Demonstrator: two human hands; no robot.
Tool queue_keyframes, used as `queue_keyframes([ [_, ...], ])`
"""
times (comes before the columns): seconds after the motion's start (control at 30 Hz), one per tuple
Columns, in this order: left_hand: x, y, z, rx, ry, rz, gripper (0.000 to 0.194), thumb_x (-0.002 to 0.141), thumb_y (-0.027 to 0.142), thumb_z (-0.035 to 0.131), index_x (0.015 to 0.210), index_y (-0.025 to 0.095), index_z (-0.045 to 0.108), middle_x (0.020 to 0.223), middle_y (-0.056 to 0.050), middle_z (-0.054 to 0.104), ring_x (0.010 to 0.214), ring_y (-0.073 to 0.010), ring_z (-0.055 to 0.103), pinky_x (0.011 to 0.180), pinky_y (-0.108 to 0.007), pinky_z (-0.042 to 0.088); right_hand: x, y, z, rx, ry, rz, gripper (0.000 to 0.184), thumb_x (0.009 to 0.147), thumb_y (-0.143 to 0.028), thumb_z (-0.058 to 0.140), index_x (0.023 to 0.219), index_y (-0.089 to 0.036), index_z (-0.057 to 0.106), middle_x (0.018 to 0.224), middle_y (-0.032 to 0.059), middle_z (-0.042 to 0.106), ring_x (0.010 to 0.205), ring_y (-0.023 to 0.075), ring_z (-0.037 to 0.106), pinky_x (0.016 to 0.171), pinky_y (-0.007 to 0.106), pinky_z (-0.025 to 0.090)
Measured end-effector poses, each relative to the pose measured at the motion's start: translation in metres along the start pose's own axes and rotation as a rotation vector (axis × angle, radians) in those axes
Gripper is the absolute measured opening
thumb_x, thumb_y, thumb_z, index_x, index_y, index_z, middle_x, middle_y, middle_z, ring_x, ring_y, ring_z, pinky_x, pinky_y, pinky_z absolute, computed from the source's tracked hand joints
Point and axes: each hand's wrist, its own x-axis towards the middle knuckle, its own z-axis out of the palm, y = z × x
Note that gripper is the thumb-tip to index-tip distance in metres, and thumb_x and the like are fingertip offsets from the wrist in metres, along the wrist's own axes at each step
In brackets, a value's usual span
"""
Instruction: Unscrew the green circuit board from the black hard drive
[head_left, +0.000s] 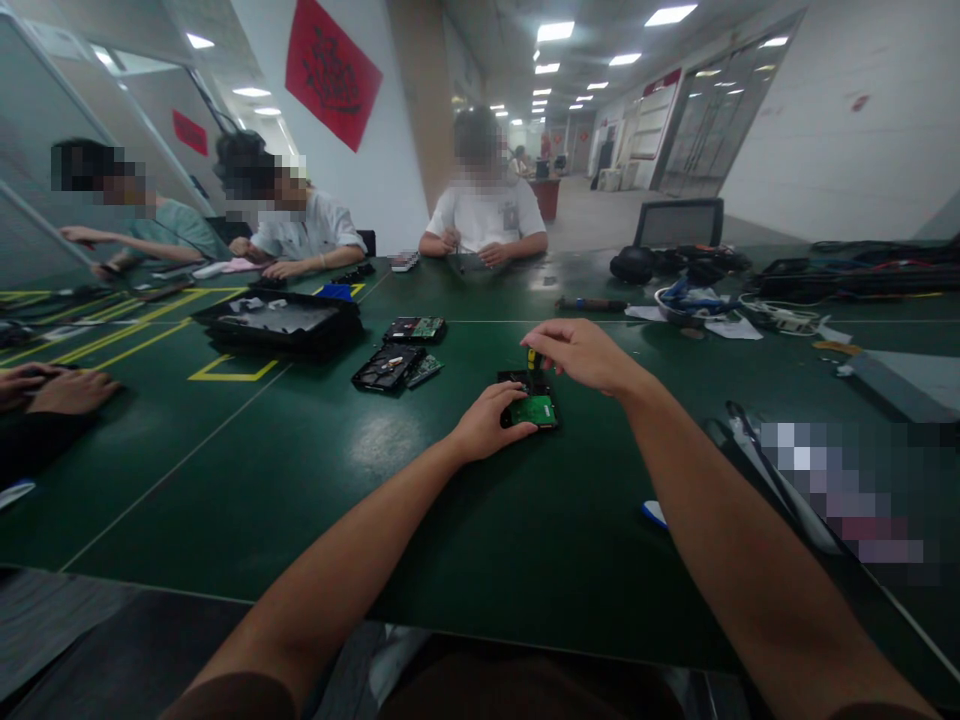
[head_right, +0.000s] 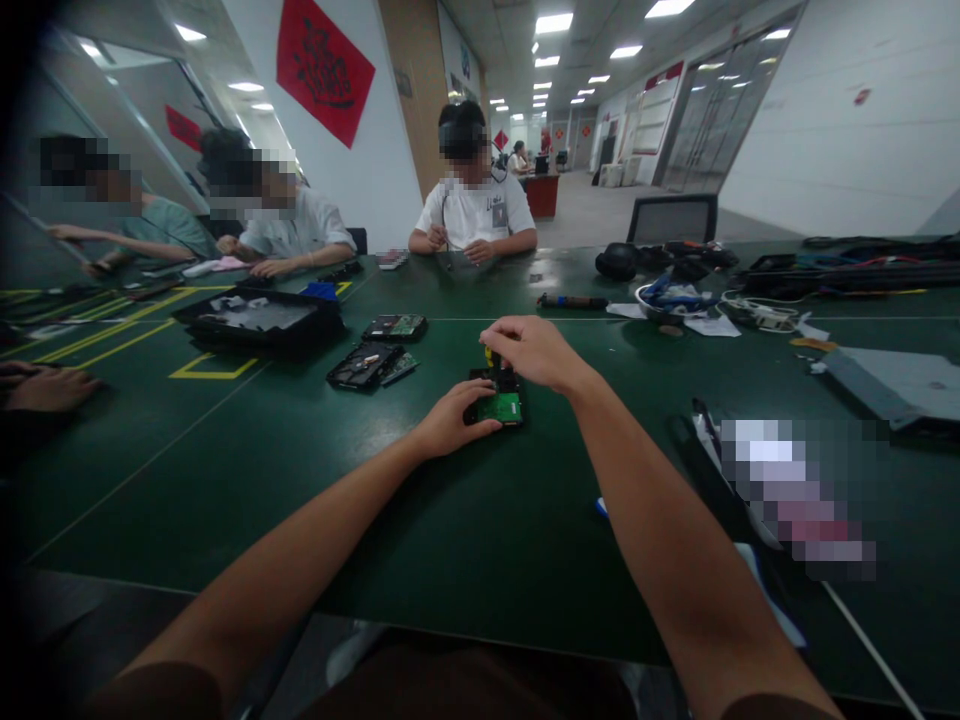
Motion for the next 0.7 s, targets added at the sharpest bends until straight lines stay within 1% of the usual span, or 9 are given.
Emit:
queue_keyframes([
  [0.1,-0.0002,-0.0001,0.0000,0.009,0.003,0.003,0.058,0.084,0.049,0.074,0.133,0.020,0.060,0.144,-0.012,0.056,0.138,-0.0290,0.049,0.118,-0.049,0.040,-0.0007,0.0004,0.0004,-0.012,0.033,0.034,0.021,0.093,-0.038,0.062,0.090,-0.019,0.069,0.080,0.0050,0.071,0.060,0.0128,0.064,0.049,0.024,0.047],
  [0.2,0.0000,-0.0013,0.0010,0.011,0.005,0.018,0.058,0.084,0.049,0.074,0.133,0.020,0.060,0.144,-0.013,0.057,0.138,-0.0287,0.049,0.118,-0.048,0.039,-0.0010,0.0003,0.0014,0.066,0.009,0.034,0.019,0.095,-0.037,0.058,0.097,-0.020,0.066,0.094,0.0065,0.073,0.054,0.0109,0.063,0.043,0.024,0.045],
  [0.27,0.0002,-0.0025,0.0018,0.009,0.008,0.023,0.058,0.084,0.048,0.074,0.133,0.020,0.060,0.144,-0.013,0.057,0.138,-0.0289,0.049,0.119,-0.049,0.039,-0.0008,0.0002,0.0022,0.129,-0.019,0.028,0.021,0.098,-0.037,0.054,0.103,-0.021,0.066,0.102,0.0076,0.072,0.055,0.0107,0.064,0.045,0.025,0.048],
  [0.3,0.0003,-0.0031,0.0022,0.009,0.007,0.021,0.058,0.084,0.049,0.075,0.133,0.021,0.060,0.144,-0.012,0.057,0.138,-0.0291,0.049,0.118,-0.049,0.039,-0.0007,0.0003,0.0025,0.159,-0.030,0.035,0.022,0.099,-0.037,0.052,0.104,-0.021,0.066,0.102,0.0077,0.072,0.056,0.0113,0.065,0.047,0.026,0.050],
  [0.37,0.0005,-0.0042,0.0029,0.011,0.003,0.013,0.059,0.084,0.049,0.075,0.134,0.022,0.060,0.144,-0.012,0.056,0.138,-0.0296,0.049,0.118,-0.050,0.039,-0.0004,0.0005,0.0025,0.202,-0.057,0.055,0.024,0.100,-0.035,0.050,0.107,-0.020,0.066,0.092,0.0067,0.071,0.060,0.0130,0.066,0.053,0.027,0.054],
  [0.4,0.0006,-0.0045,0.0031,0.013,0.003,0.009,0.059,0.083,0.049,0.075,0.133,0.022,0.060,0.145,-0.012,0.056,0.138,-0.0298,0.049,0.118,-0.051,0.039,-0.0003,0.0007,0.0021,0.203,-0.069,0.060,0.024,0.100,-0.034,0.049,0.107,-0.020,0.066,0.086,0.0056,0.070,0.062,0.0135,0.066,0.055,0.027,0.054],
  [0.5,0.0007,-0.0042,0.0031,0.021,0.006,0.003,0.059,0.083,0.049,0.075,0.133,0.022,0.060,0.145,-0.012,0.056,0.139,-0.0297,0.049,0.118,-0.051,0.039,-0.0004,0.0008,-0.0005,0.103,-0.081,0.028,0.022,0.097,-0.033,0.053,0.102,-0.020,0.069,0.079,0.0031,0.067,0.062,0.0125,0.062,0.053,0.024,0.048],
  [0.6,0.0009,-0.0020,0.0020,0.027,-0.002,0.000,0.059,0.084,0.049,0.075,0.134,0.022,0.059,0.145,-0.012,0.056,0.139,-0.0297,0.048,0.118,-0.050,0.039,-0.0007,0.0007,-0.0031,-0.020,-0.014,0.015,0.019,0.093,-0.035,0.059,0.093,-0.019,0.070,0.079,0.0031,0.067,0.063,0.0121,0.059,0.053,0.024,0.043],
  [0.7,0.0011,0.0004,0.0007,0.022,-0.010,-0.008,0.060,0.084,0.049,0.074,0.135,0.022,0.059,0.146,-0.012,0.055,0.139,-0.0297,0.048,0.118,-0.050,0.039,-0.0015,-0.0002,-0.0037,-0.038,0.020,0.042,0.020,0.092,-0.035,0.059,0.090,-0.018,0.070,0.078,0.0043,0.069,0.059,0.0118,0.057,0.051,0.025,0.041],
])
